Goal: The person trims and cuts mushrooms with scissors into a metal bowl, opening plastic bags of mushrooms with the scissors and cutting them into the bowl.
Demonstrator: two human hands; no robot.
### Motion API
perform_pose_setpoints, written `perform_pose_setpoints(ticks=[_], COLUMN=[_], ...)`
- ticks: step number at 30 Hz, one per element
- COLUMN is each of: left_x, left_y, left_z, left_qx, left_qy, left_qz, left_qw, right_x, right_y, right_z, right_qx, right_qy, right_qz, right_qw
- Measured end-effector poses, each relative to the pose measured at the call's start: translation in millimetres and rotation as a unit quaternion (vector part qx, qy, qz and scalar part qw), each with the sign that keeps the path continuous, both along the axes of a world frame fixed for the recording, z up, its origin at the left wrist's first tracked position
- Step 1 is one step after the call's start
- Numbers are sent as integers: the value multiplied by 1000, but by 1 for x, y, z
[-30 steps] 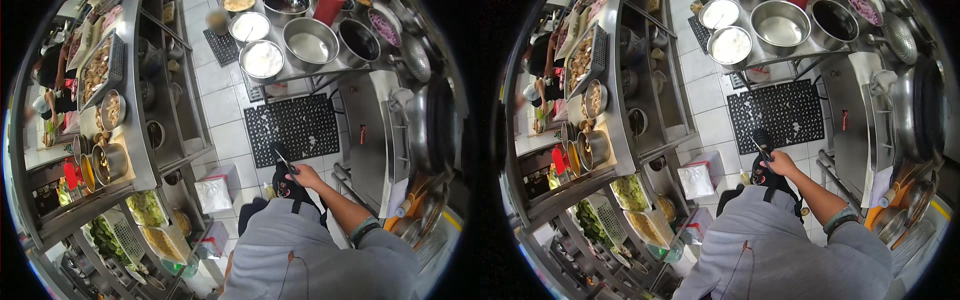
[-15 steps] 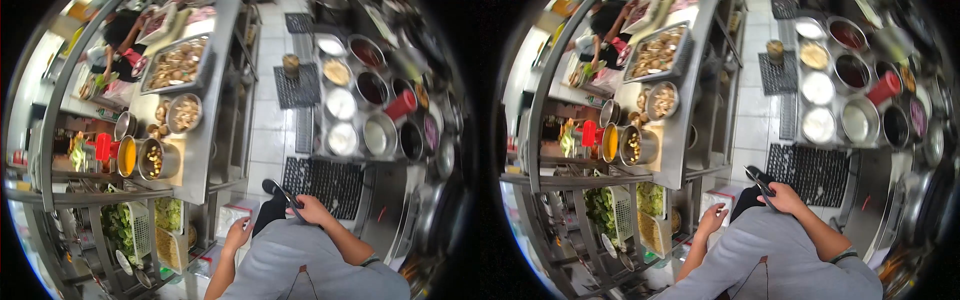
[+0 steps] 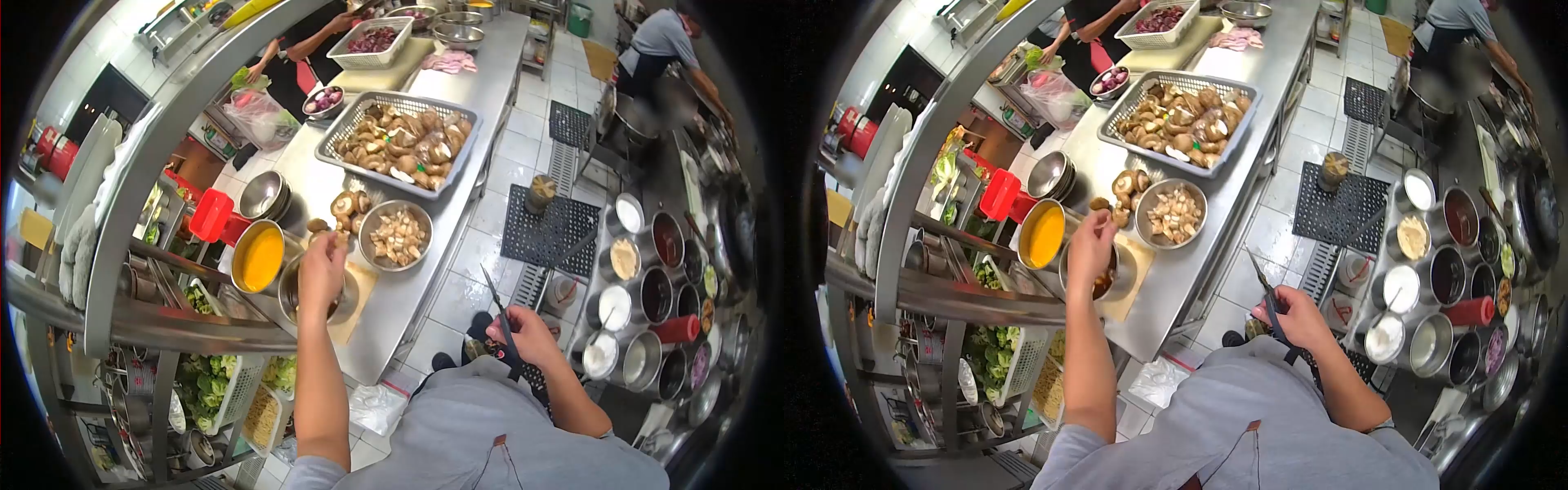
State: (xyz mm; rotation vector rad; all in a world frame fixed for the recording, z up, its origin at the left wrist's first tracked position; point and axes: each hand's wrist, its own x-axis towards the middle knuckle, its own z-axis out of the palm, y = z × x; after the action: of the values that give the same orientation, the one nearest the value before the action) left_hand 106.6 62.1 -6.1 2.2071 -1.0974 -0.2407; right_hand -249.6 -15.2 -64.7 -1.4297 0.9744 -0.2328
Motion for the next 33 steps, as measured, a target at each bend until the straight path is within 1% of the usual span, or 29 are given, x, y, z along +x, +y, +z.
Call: perform_pose_setpoints(ticks=[1,2,3,5,7,9,11,12,13,15,16,17,18,19,20,21,22,23,25,26,27,29,31,33], left_x=[28,45,57,73,80,80,80,85,87,87,91,84,69,58,49,38,27,13,-21,-33,-43,-58,-69,-75], left_y=[-16,-33,-48,-73,-99,-131,-152,-157,-160,-159,-154,-148,-142,-133,-119,-104,-90,-82,-76,-74,-73,-73,-74,-73], left_z=[-16,-23,-30,-39,-54,-57,-74,-90,-93,-102,-110,-95,-62,-41,-40,-41,-42,-38,-33,-36,-38,-39,-41,-49], left_qx=[-8,21,18,60,81,148,192,199,204,150,100,105,50,-6,-2,-91,-183,-182,-210,-215,-216,-223,-217,-211], left_qy=[-29,-19,-18,-44,-32,-10,-62,-76,-74,-59,-72,-66,-11,42,44,165,280,284,388,399,406,430,429,443], left_qz=[0,33,41,39,47,61,92,88,94,110,129,141,191,239,252,271,284,296,316,328,337,323,329,328], left_qw=[1000,999,999,996,995,987,975,973,972,981,984,982,980,970,967,944,899,894,840,829,822,813,813,807], right_x=[9,18,26,45,60,72,83,88,93,105,112,120,130,139,148,155,162,167,176,178,179,181,180,179], right_y=[-10,-21,-32,-56,-84,-109,-135,-146,-156,-173,-180,-187,-191,-193,-192,-192,-191,-190,-190,-190,-189,-189,-191,-190], right_z=[1,1,0,-2,-8,-14,-4,-1,0,0,-2,-1,4,10,16,19,13,12,13,14,14,14,16,12], right_qx=[9,18,16,71,50,10,16,36,56,57,-4,-68,-69,-65,-121,-178,-235,-231,-284,-303,-300,-342,-344,-371], right_qy=[0,0,0,-57,-53,-42,-38,-63,-87,-84,-73,-65,-32,-31,-26,-21,-25,-22,-55,-48,-42,-27,-8,-38], right_qz=[8,17,25,38,68,103,136,155,174,203,244,286,320,333,336,339,348,361,375,395,405,419,445,443], right_qw=[1000,1000,1000,995,995,994,990,985,979,974,967,954,944,940,934,924,907,903,881,866,863,841,827,815])
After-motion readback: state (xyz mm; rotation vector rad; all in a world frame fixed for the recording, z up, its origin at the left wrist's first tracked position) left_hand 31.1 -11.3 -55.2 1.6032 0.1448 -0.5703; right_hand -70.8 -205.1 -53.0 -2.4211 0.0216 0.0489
